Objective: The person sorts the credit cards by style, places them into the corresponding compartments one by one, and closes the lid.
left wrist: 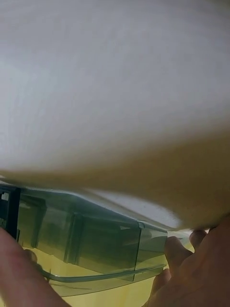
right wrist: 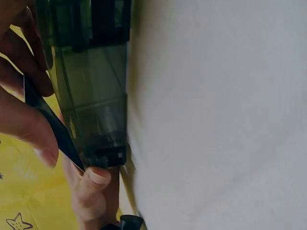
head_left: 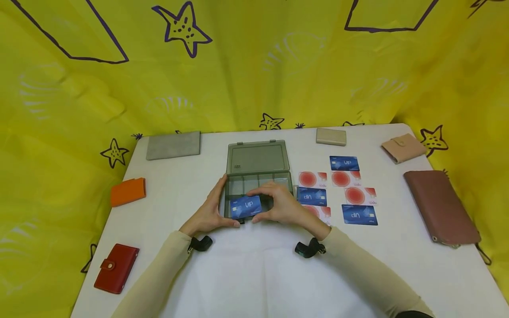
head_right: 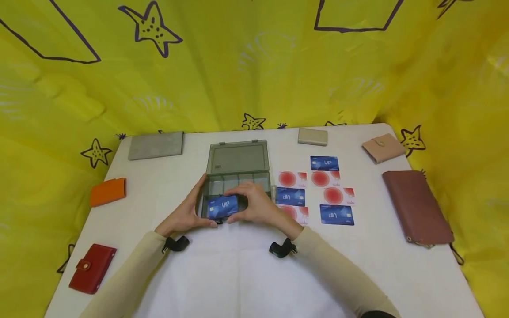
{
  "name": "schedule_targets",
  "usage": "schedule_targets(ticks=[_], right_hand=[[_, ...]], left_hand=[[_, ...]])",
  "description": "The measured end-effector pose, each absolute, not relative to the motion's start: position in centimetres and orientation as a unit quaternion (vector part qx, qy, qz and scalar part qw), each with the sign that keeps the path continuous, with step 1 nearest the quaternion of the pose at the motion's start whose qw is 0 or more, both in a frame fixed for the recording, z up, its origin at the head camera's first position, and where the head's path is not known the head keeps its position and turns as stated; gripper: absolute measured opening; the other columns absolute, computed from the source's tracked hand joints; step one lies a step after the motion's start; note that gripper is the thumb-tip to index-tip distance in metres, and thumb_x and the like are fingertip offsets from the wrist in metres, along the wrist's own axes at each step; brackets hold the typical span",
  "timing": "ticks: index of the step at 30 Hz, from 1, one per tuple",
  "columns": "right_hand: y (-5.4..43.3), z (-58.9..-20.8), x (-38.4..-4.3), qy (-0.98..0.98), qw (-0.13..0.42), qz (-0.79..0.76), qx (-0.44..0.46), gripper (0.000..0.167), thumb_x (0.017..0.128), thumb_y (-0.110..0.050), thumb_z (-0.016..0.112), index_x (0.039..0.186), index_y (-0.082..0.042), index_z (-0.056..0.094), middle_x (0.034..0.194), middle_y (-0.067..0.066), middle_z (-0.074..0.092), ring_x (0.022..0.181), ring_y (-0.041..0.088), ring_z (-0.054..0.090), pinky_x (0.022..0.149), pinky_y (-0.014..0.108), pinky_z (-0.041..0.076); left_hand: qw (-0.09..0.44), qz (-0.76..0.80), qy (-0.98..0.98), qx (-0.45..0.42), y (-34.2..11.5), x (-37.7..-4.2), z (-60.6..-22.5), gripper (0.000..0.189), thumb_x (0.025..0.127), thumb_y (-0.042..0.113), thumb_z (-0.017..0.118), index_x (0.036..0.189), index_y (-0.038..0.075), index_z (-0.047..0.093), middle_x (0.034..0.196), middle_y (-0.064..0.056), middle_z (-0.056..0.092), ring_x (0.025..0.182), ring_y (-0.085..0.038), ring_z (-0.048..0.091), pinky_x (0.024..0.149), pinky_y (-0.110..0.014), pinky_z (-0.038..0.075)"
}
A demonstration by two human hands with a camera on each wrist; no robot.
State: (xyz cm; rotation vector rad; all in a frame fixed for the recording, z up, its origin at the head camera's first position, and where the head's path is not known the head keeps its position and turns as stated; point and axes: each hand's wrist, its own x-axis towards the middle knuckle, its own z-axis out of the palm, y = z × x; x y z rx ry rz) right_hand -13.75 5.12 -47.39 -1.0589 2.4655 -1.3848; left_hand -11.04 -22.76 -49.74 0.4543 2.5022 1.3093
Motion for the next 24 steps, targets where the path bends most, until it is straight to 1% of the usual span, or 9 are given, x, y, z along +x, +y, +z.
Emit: schedule_targets(ticks=[4,9,11,16,20,22,24], right_hand=[[4.5,-47.5,-13.1,0.831,0.048,-0.444,-0.331,0.065,0.069,-0.025,0.102,0.127,-0.014,0.077,0.122,0.005,0.078,0.110,0.026,0.062,0.096,0.042,0.052],[4.1,-47.4,-12.8,0.848,0.035,-0.425,-0.315,0.065,0.070,-0.026,0.102,0.128,-0.013,0.075,0.124,0.006,0.078,0.113,0.025,0.060,0.100,0.048,0.052],[4.0,-47.3,-12.8,0.855,0.037,-0.407,-0.320,0.066,0.070,-0.028,0.101,0.129,-0.013,0.075,0.126,0.007,0.076,0.116,0.026,0.059,0.103,0.051,0.051],[4.1,-47.1,-12.8,0.863,0.048,-0.354,-0.356,0.072,0.071,-0.036,0.101,0.133,-0.011,0.072,0.137,0.010,0.068,0.128,0.032,0.055,0.112,0.058,0.047],[5.4,-46.8,-13.2,0.845,0.069,-0.396,-0.354,0.072,0.075,-0.032,0.099,0.137,-0.010,0.069,0.143,0.010,0.063,0.137,0.033,0.054,0.115,0.059,0.047],[6.7,-46.4,-13.8,0.835,0.072,-0.427,-0.340,0.071,0.076,-0.029,0.098,0.137,-0.010,0.069,0.145,0.010,0.063,0.138,0.034,0.055,0.114,0.060,0.049],[8.5,-45.8,-14.8,0.833,0.066,-0.445,-0.322,0.069,0.076,-0.026,0.098,0.137,-0.010,0.069,0.144,0.010,0.064,0.135,0.035,0.058,0.108,0.059,0.053]], left_hand=[[0.140,0.451,0.868,0.157,-22.7,-11.0,-49.7,0.146,0.072,0.031,0.100,0.172,0.016,-0.006,0.179,-0.017,-0.002,0.164,-0.044,0.002,0.128,-0.073,0.011],[0.135,0.451,0.868,0.156,-22.7,-10.9,-49.7,0.146,0.072,0.029,0.100,0.172,0.016,-0.006,0.179,-0.018,-0.002,0.164,-0.045,0.002,0.127,-0.074,0.012],[0.133,0.452,0.868,0.157,-22.6,-11.0,-49.7,0.146,0.072,0.029,0.100,0.172,0.016,-0.005,0.179,-0.018,-0.001,0.164,-0.045,0.003,0.127,-0.074,0.012],[0.134,0.453,0.867,0.157,-22.6,-10.9,-49.8,0.146,0.072,0.029,0.100,0.172,0.015,-0.005,0.179,-0.019,-0.001,0.164,-0.046,0.003,0.127,-0.075,0.012],[0.134,0.453,0.868,0.154,-22.7,-10.8,-49.7,0.147,0.071,0.030,0.101,0.172,0.014,-0.005,0.179,-0.020,0.000,0.164,-0.047,0.004,0.126,-0.075,0.012],[0.133,0.454,0.868,0.152,-22.6,-10.8,-49.7,0.147,0.070,0.030,0.101,0.172,0.015,-0.005,0.179,-0.019,0.000,0.164,-0.046,0.004,0.127,-0.075,0.012],[0.132,0.453,0.868,0.152,-22.5,-10.9,-49.6,0.147,0.070,0.031,0.101,0.172,0.015,-0.004,0.179,-0.018,0.000,0.164,-0.045,0.004,0.127,-0.074,0.012]])
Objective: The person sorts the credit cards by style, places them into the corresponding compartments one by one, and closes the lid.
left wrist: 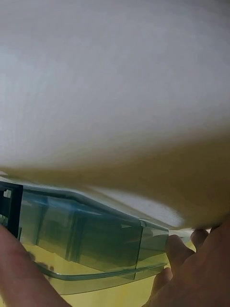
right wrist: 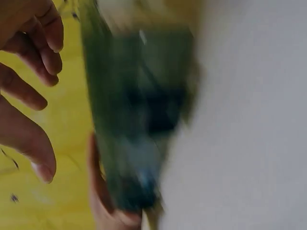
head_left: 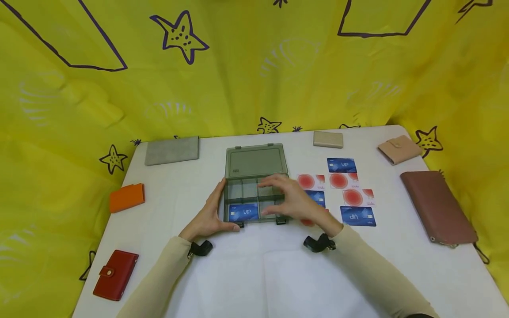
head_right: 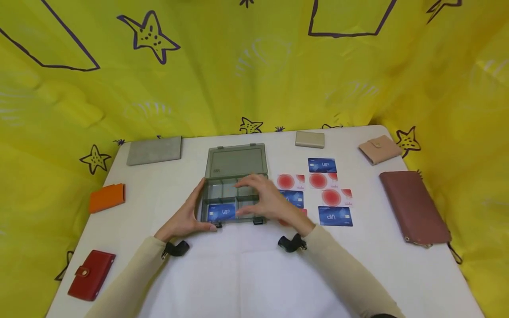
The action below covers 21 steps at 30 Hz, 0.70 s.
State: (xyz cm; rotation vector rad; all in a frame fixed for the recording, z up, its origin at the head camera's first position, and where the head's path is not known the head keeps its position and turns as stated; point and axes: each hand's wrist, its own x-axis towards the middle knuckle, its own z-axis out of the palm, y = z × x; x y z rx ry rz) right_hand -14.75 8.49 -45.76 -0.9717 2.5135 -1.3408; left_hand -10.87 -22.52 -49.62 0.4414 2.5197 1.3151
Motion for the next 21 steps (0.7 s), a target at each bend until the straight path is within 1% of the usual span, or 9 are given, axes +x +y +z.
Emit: schedule_targets(ticks=[3,5,8,9,13,15,17,19,21], right_hand=[[11.9,-44.9,-16.4,0.842,0.047,-0.452,-0.290,0.068,0.075,-0.021,0.098,0.136,-0.009,0.070,0.139,0.012,0.068,0.127,0.037,0.061,0.099,0.054,0.057],[14.5,-44.5,-17.8,0.855,0.035,-0.443,-0.267,0.066,0.077,-0.020,0.097,0.136,-0.009,0.070,0.137,0.012,0.070,0.123,0.038,0.062,0.093,0.051,0.056],[18.8,-44.1,-19.7,0.875,0.030,-0.427,-0.224,0.062,0.081,-0.019,0.094,0.137,-0.007,0.069,0.136,0.016,0.070,0.123,0.041,0.061,0.092,0.047,0.053],[20.2,-44.1,-20.3,0.882,0.031,-0.420,-0.211,0.061,0.083,-0.020,0.093,0.138,-0.006,0.069,0.137,0.017,0.070,0.124,0.040,0.060,0.091,0.044,0.052],[25.2,-44.0,-22.0,0.905,0.052,-0.396,-0.150,0.061,0.088,-0.023,0.090,0.141,-0.007,0.066,0.140,0.021,0.067,0.130,0.040,0.057,0.093,0.038,0.048],[27.2,-44.1,-22.7,0.915,0.063,-0.377,-0.128,0.063,0.089,-0.025,0.089,0.144,-0.007,0.064,0.143,0.022,0.064,0.133,0.041,0.054,0.093,0.037,0.046],[29.0,-44.2,-23.1,0.925,0.073,-0.354,-0.117,0.064,0.090,-0.025,0.088,0.145,-0.007,0.063,0.145,0.024,0.063,0.134,0.043,0.053,0.095,0.043,0.048],[30.4,-44.5,-23.5,0.932,0.085,-0.332,-0.115,0.065,0.091,-0.026,0.087,0.147,-0.006,0.061,0.147,0.026,0.060,0.136,0.047,0.050,0.101,0.053,0.050],[31.5,-44.9,-23.7,0.937,0.093,-0.316,-0.118,0.067,0.091,-0.026,0.086,0.148,-0.004,0.059,0.148,0.029,0.058,0.136,0.051,0.049,0.107,0.065,0.047]], left_hand=[[0.130,0.451,0.870,0.154,-22.4,-10.8,-49.7,0.147,0.070,0.032,0.101,0.172,0.015,-0.004,0.179,-0.017,0.000,0.164,-0.044,0.004,0.128,-0.073,0.012],[0.128,0.449,0.871,0.156,-22.4,-10.8,-49.7,0.147,0.070,0.032,0.101,0.172,0.015,-0.004,0.179,-0.017,0.000,0.165,-0.044,0.004,0.128,-0.073,0.012],[0.128,0.449,0.869,0.161,-22.4,-10.9,-49.7,0.147,0.071,0.031,0.101,0.172,0.013,-0.004,0.179,-0.017,-0.001,0.164,-0.044,0.004,0.128,-0.073,0.012],[0.129,0.450,0.868,0.163,-22.4,-10.9,-49.7,0.146,0.071,0.031,0.101,0.172,0.014,-0.004,0.179,-0.017,-0.001,0.165,-0.043,0.004,0.128,-0.072,0.012],[0.146,0.459,0.860,0.166,-22.7,-10.9,-49.5,0.145,0.073,0.030,0.100,0.172,0.016,-0.005,0.180,-0.014,-0.004,0.165,-0.041,0.001,0.130,-0.070,0.010],[0.155,0.464,0.856,0.167,-22.9,-10.9,-49.4,0.144,0.075,0.030,0.099,0.172,0.018,-0.006,0.180,-0.013,-0.005,0.165,-0.041,-0.001,0.130,-0.069,0.009],[0.163,0.470,0.851,0.168,-23.1,-11.0,-49.4,0.143,0.075,0.028,0.098,0.172,0.019,-0.006,0.180,-0.012,-0.006,0.166,-0.039,-0.002,0.131,-0.069,0.008],[0.166,0.476,0.847,0.171,-23.2,-11.0,-49.4,0.142,0.076,0.026,0.098,0.172,0.019,-0.007,0.180,-0.012,-0.007,0.166,-0.038,-0.003,0.131,-0.068,0.007],[0.166,0.481,0.843,0.175,-23.2,-11.1,-49.5,0.142,0.076,0.024,0.097,0.172,0.019,-0.007,0.180,-0.013,-0.008,0.166,-0.038,-0.003,0.131,-0.068,0.007]])
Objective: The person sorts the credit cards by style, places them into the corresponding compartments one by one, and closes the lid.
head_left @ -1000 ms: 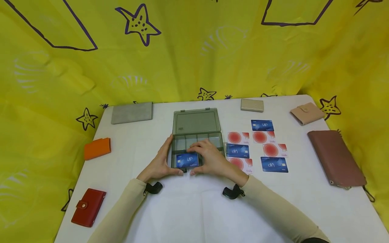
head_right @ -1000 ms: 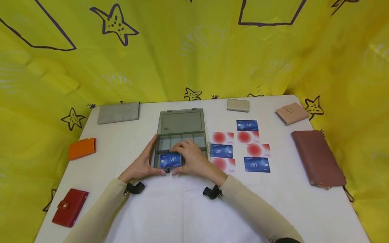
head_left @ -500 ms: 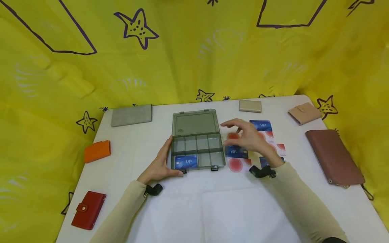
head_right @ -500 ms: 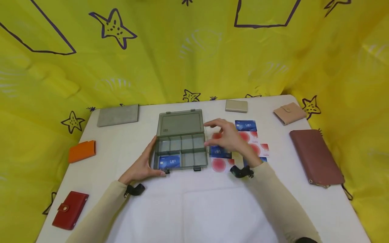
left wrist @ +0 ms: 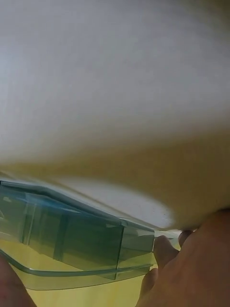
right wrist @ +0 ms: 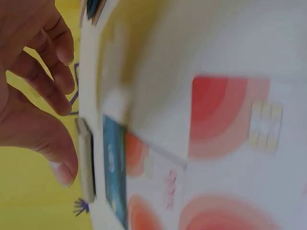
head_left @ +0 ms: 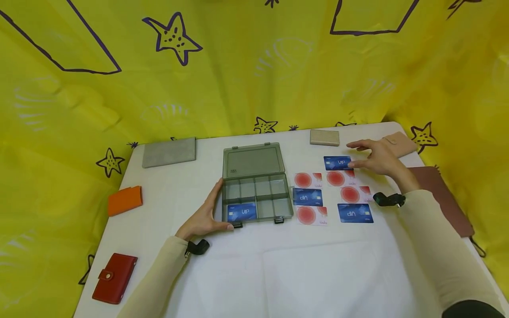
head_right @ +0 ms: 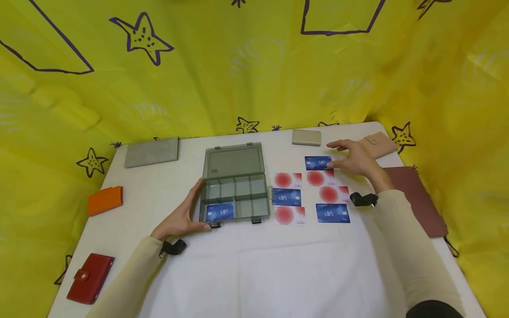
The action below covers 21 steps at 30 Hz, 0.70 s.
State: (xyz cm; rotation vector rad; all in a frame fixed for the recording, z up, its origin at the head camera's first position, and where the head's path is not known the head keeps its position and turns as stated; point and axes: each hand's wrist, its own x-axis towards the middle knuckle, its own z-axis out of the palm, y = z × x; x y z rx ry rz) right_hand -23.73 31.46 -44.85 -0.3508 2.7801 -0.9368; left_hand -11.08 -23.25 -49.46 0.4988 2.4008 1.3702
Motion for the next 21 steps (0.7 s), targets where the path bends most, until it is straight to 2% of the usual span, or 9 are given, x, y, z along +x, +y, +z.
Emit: schedule_targets(ticks=[3,6,15,21], right_hand=[[32.4,-45.5,-24.0,0.941,0.110,-0.296,-0.119,0.067,0.091,-0.024,0.086,0.149,-0.002,0.058,0.149,0.032,0.056,0.136,0.053,0.047,0.113,0.074,0.039],[32.7,-46.2,-24.3,0.943,0.124,-0.286,-0.117,0.065,0.092,-0.021,0.085,0.148,-0.002,0.059,0.148,0.032,0.055,0.135,0.052,0.047,0.116,0.074,0.037],[32.5,-46.8,-24.7,0.940,0.140,-0.288,-0.116,0.055,0.095,-0.019,0.082,0.144,-0.003,0.063,0.145,0.030,0.056,0.131,0.050,0.049,0.115,0.071,0.038],[32.3,-46.5,-24.9,0.938,0.158,-0.285,-0.120,0.059,0.093,-0.030,0.084,0.143,-0.005,0.064,0.144,0.029,0.056,0.129,0.048,0.050,0.112,0.070,0.042]], left_hand=[[0.164,0.492,0.836,0.179,-23.5,-11.1,-49.5,0.141,0.076,0.022,0.097,0.172,0.018,-0.007,0.180,-0.013,-0.006,0.166,-0.038,-0.003,0.131,-0.068,0.006],[0.161,0.504,0.828,0.183,-23.8,-11.1,-49.5,0.138,0.076,0.020,0.096,0.172,0.016,-0.004,0.180,-0.014,-0.003,0.166,-0.039,-0.002,0.131,-0.068,0.005],[0.161,0.533,0.810,0.183,-24.4,-11.2,-49.6,0.132,0.076,0.012,0.094,0.172,0.014,0.004,0.180,-0.013,0.004,0.166,-0.035,0.001,0.132,-0.065,0.002],[0.155,0.541,0.805,0.185,-24.2,-11.3,-49.7,0.129,0.077,0.010,0.093,0.172,0.013,0.006,0.180,-0.013,0.006,0.166,-0.035,0.001,0.132,-0.064,0.002]])
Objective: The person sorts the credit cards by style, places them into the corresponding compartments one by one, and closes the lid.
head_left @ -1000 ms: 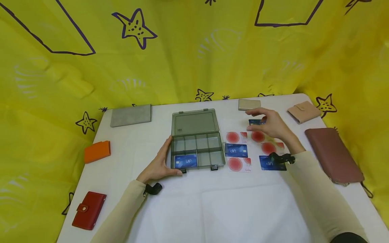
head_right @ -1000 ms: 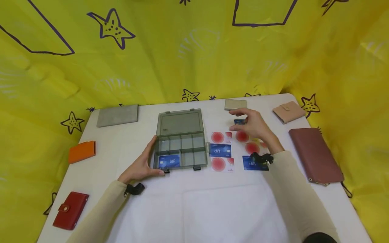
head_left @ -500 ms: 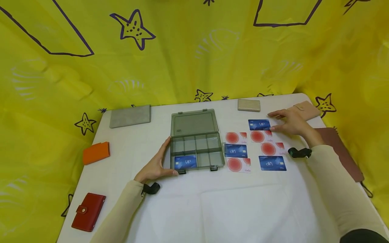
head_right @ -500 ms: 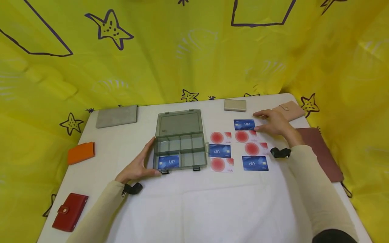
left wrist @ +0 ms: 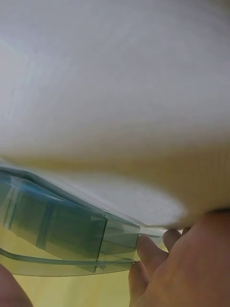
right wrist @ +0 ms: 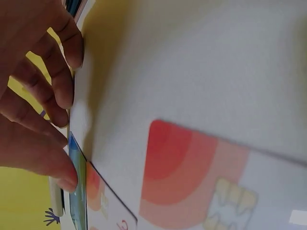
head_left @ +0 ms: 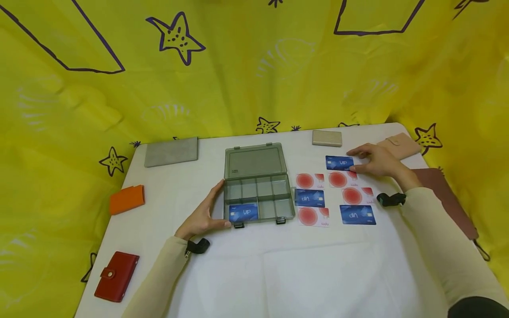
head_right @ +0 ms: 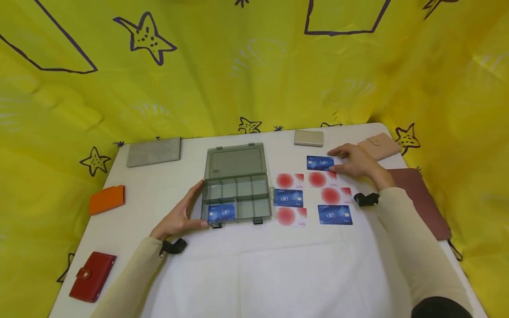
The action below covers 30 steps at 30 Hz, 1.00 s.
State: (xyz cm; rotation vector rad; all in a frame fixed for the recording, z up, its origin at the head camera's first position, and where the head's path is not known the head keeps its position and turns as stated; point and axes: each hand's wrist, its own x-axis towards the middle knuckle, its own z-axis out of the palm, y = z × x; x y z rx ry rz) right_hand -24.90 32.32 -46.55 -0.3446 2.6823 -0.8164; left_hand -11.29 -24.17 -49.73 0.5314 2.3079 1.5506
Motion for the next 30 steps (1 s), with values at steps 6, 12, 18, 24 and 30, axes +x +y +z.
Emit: schedule_targets(ticks=[6,12,18,24,30], right_hand=[[32.0,-46.6,-25.3,0.937,0.162,-0.284,-0.126,0.058,0.092,-0.029,0.085,0.137,0.001,0.064,0.136,0.030,0.059,0.123,0.047,0.052,0.110,0.066,0.043],[31.8,-46.6,-25.3,0.934,0.170,-0.292,-0.118,0.054,0.092,-0.023,0.085,0.131,0.005,0.059,0.128,0.030,0.059,0.117,0.044,0.052,0.107,0.060,0.044],[31.5,-46.4,-25.3,0.930,0.160,-0.293,-0.154,0.057,0.092,-0.016,0.083,0.140,0.002,0.058,0.122,0.024,0.060,0.112,0.039,0.055,0.101,0.049,0.047],[31.1,-45.9,-25.7,0.929,0.187,-0.279,-0.153,0.049,0.092,-0.020,0.083,0.132,0.001,0.064,0.116,0.020,0.060,0.107,0.034,0.054,0.088,0.031,0.046],[30.6,-45.4,-25.8,0.924,0.211,-0.286,-0.139,0.050,0.091,-0.015,0.083,0.129,0.004,0.056,0.122,0.026,0.058,0.111,0.040,0.053,0.098,0.049,0.050]], left_hand=[[0.156,0.541,0.807,0.177,-23.9,-11.5,-49.8,0.128,0.077,0.010,0.093,0.172,0.014,0.007,0.180,-0.009,0.008,0.167,-0.030,0.003,0.133,-0.060,0.003],[0.156,0.534,0.812,0.176,-23.9,-11.6,-49.9,0.129,0.077,0.012,0.094,0.172,0.016,0.008,0.180,-0.009,0.008,0.167,-0.031,0.003,0.133,-0.061,0.004],[0.155,0.532,0.815,0.169,-23.9,-11.5,-49.8,0.130,0.075,0.013,0.095,0.172,0.015,0.009,0.180,-0.010,0.010,0.167,-0.031,0.005,0.133,-0.061,0.004],[0.152,0.522,0.822,0.167,-24.1,-11.3,-49.8,0.128,0.076,0.015,0.096,0.172,0.013,0.010,0.179,-0.012,0.014,0.166,-0.033,0.008,0.133,-0.062,0.007],[0.149,0.521,0.824,0.165,-24.0,-11.2,-49.8,0.128,0.077,0.015,0.096,0.172,0.014,0.011,0.179,-0.012,0.015,0.166,-0.033,0.009,0.133,-0.062,0.007]])
